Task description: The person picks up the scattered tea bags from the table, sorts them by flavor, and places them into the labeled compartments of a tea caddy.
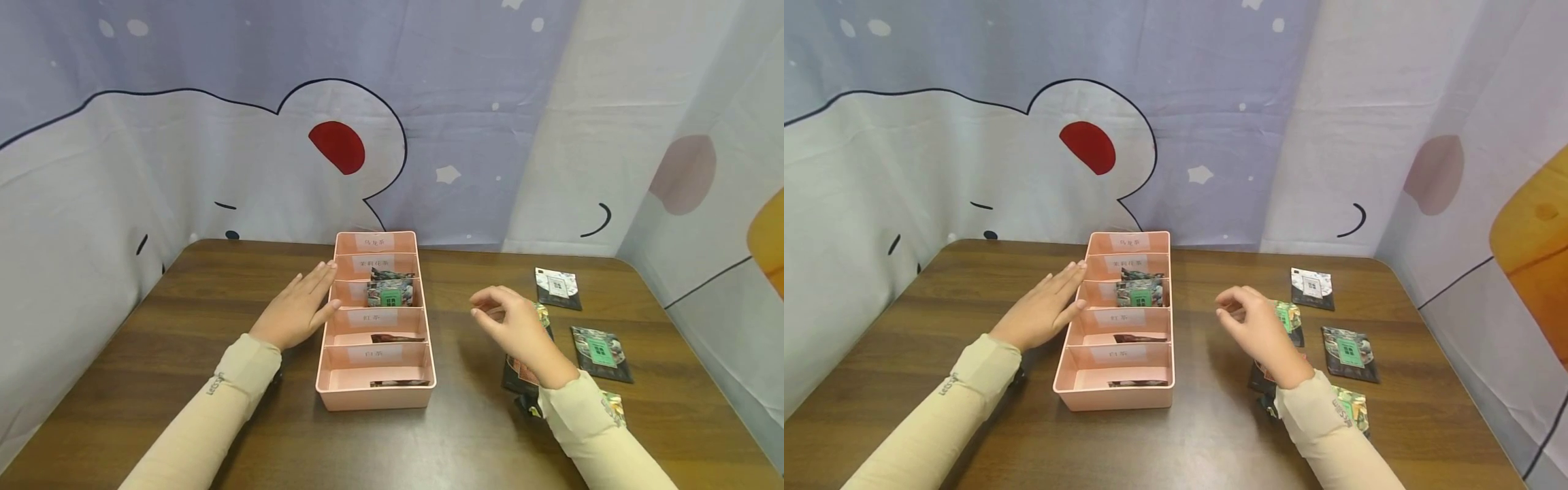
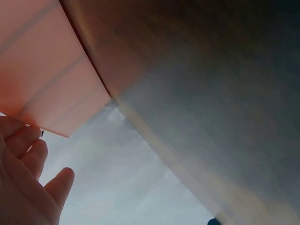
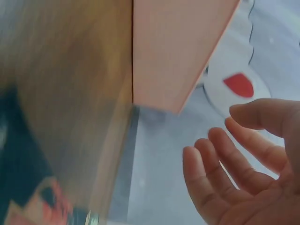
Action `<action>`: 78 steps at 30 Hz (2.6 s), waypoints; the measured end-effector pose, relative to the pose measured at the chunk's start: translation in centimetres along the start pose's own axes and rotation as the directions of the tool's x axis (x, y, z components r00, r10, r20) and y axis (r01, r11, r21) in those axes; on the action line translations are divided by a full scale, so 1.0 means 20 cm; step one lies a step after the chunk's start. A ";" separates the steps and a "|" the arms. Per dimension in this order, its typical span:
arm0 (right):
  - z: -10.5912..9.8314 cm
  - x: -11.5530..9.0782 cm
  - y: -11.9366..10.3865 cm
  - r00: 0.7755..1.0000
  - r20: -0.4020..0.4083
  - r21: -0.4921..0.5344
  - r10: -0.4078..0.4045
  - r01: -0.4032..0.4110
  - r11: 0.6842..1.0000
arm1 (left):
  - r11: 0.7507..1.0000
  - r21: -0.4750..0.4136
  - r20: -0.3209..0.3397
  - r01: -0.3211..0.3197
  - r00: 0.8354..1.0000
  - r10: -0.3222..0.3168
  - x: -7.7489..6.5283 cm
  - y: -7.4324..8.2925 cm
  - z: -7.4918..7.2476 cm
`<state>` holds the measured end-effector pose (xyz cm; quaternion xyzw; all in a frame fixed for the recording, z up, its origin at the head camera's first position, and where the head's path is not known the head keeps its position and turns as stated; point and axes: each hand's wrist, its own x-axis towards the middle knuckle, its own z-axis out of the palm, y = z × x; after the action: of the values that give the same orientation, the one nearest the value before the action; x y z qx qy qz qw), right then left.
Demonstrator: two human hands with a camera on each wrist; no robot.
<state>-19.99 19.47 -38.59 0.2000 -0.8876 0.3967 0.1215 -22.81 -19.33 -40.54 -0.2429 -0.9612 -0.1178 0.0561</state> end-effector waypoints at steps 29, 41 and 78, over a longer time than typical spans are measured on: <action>-0.28 0.04 0.32 0.823 0.065 -0.339 0.564 -0.513 0.789 | 1.000 0.000 0.003 0.005 1.000 -0.005 0.00 0.00 0.00; -0.27 0.04 0.36 0.814 0.097 -0.383 0.573 -0.501 0.776 | 1.000 -0.003 0.002 0.007 1.000 -0.007 0.00 0.00 0.00; -0.29 0.07 0.42 0.739 0.111 0.142 0.664 -0.673 0.725 | 1.000 -0.001 0.011 0.011 1.000 -0.011 0.00 0.01 -0.01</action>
<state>-24.62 28.51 -39.76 -0.1130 -0.8649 0.4838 -0.0708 -22.78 -19.25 -40.39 -0.2380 -0.9629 -0.1174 0.0498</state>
